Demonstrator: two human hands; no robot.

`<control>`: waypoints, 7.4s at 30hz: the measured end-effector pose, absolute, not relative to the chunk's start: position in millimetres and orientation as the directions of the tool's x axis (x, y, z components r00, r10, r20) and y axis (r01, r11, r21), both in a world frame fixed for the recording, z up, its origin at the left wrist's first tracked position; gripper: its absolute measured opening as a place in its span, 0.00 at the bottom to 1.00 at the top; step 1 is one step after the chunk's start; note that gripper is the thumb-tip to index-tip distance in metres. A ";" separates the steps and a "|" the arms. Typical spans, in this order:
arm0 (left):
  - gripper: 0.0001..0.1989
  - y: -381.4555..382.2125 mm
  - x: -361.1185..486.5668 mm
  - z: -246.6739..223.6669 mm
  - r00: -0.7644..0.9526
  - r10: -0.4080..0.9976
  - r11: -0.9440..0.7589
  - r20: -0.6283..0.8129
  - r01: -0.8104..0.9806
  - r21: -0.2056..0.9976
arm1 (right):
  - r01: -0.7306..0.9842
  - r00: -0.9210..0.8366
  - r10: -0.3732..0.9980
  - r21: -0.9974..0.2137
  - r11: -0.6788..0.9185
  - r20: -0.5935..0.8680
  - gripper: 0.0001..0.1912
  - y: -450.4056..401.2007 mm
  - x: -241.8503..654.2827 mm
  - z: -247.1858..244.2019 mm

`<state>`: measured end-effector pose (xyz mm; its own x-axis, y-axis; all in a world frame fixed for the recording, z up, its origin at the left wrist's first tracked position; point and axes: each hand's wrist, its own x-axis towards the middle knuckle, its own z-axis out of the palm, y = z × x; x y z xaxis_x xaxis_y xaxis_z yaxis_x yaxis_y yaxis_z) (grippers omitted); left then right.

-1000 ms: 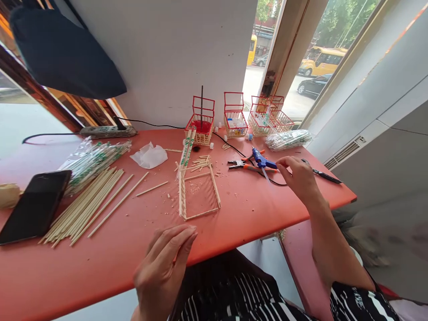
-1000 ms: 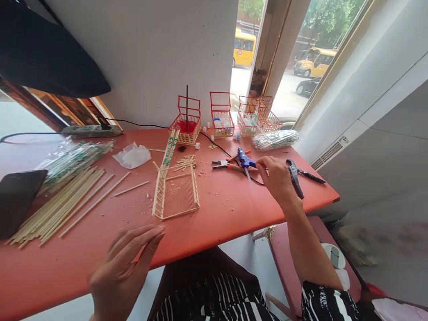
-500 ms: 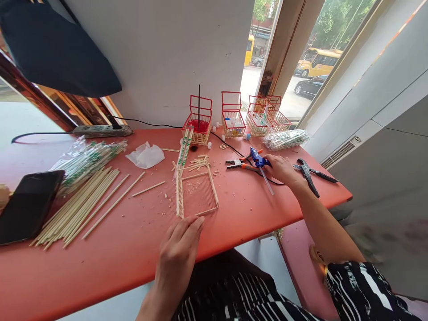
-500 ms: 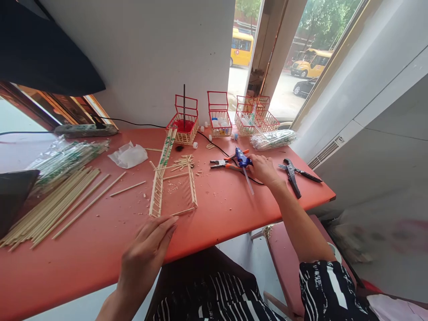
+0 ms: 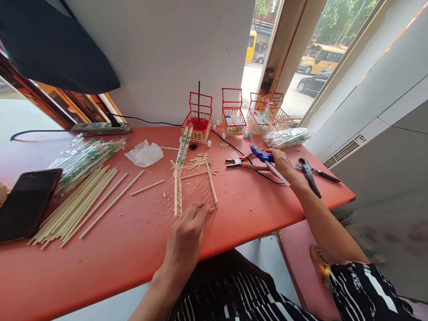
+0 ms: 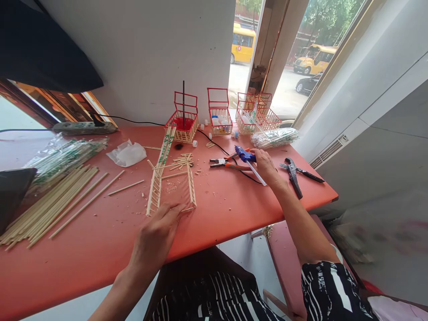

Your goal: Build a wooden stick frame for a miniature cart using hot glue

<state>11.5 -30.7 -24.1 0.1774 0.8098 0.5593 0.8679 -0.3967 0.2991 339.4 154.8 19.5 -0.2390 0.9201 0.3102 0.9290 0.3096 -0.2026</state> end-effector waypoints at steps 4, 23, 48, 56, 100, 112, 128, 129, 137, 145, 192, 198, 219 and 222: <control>0.14 -29.1 11.7 -22.1 0.175 0.826 -0.393 0.536 0.860 0.325 | 0.903 -0.159 0.877 -0.292 0.314 0.453 0.17 127.9 337.2 42.0; 0.10 -23.7 16.6 -24.3 0.168 0.928 -0.256 0.332 0.935 0.244 | 0.510 -0.455 0.890 -0.830 0.226 -0.037 0.18 -7.2 299.1 40.0; 0.13 -24.6 10.4 -32.9 0.116 0.888 -0.341 0.444 0.815 0.468 | 0.614 -0.418 0.888 -0.780 0.119 -0.193 0.19 -6.7 267.4 28.2; 0.13 -25.6 10.6 -32.9 0.117 0.880 -0.354 0.460 0.807 0.472 | 0.610 -0.411 0.889 -0.786 0.101 -0.204 0.19 -6.8 267.2 25.8; 0.10 -25.3 9.4 -33.5 0.123 0.867 -0.372 0.483 0.804 0.463 | 0.651 -0.415 0.893 -0.743 0.158 -0.174 0.19 -7.1 268.1 26.2; 0.09 -24.7 8.9 -34.7 0.122 0.860 -0.376 0.496 0.809 0.453 | 0.688 -0.380 0.911 -0.707 0.165 -0.157 0.18 -7.7 266.4 24.3; 0.12 -25.2 10.0 -31.4 0.108 0.871 -0.362 0.479 0.800 0.478 | 0.638 -0.427 0.900 -0.736 0.229 -0.090 0.15 -17.5 270.7 22.6; 0.12 -25.2 9.9 -31.4 0.109 0.871 -0.363 0.478 0.799 0.479 | 0.634 -0.432 0.898 -0.738 0.234 -0.087 0.15 -18.6 269.6 22.8; 0.12 -24.8 9.5 -33.0 0.110 0.871 -0.365 0.478 0.798 0.480 | 0.698 -0.384 0.922 -0.671 0.252 -0.053 0.13 -25.7 261.7 18.7; 0.12 -25.1 10.8 -31.2 0.099 0.874 -0.356 0.475 0.795 0.490 | 0.723 -0.371 0.929 -0.630 0.282 -0.010 0.13 -29.4 260.3 13.3; 0.10 -24.9 9.6 -32.8 0.106 0.864 -0.374 0.491 0.788 0.488 | 0.688 -0.392 0.906 -0.603 0.403 0.158 0.12 -31.1 263.7 1.8; 0.10 -24.2 9.3 -33.3 0.106 0.863 -0.379 0.494 0.782 0.494 | 0.696 -0.410 0.898 -0.581 0.422 0.161 0.09 -29.3 263.1 3.3; 0.09 -24.4 9.4 -34.1 0.106 0.861 -0.384 0.498 0.778 0.497 | 0.711 -0.404 0.906 -0.581 0.396 0.122 0.07 -31.6 266.3 9.8; 0.09 -24.9 9.8 -33.8 0.097 0.860 -0.379 0.501 0.778 0.500 | 0.729 -0.405 0.910 -0.568 0.382 0.092 0.07 -32.2 267.2 13.2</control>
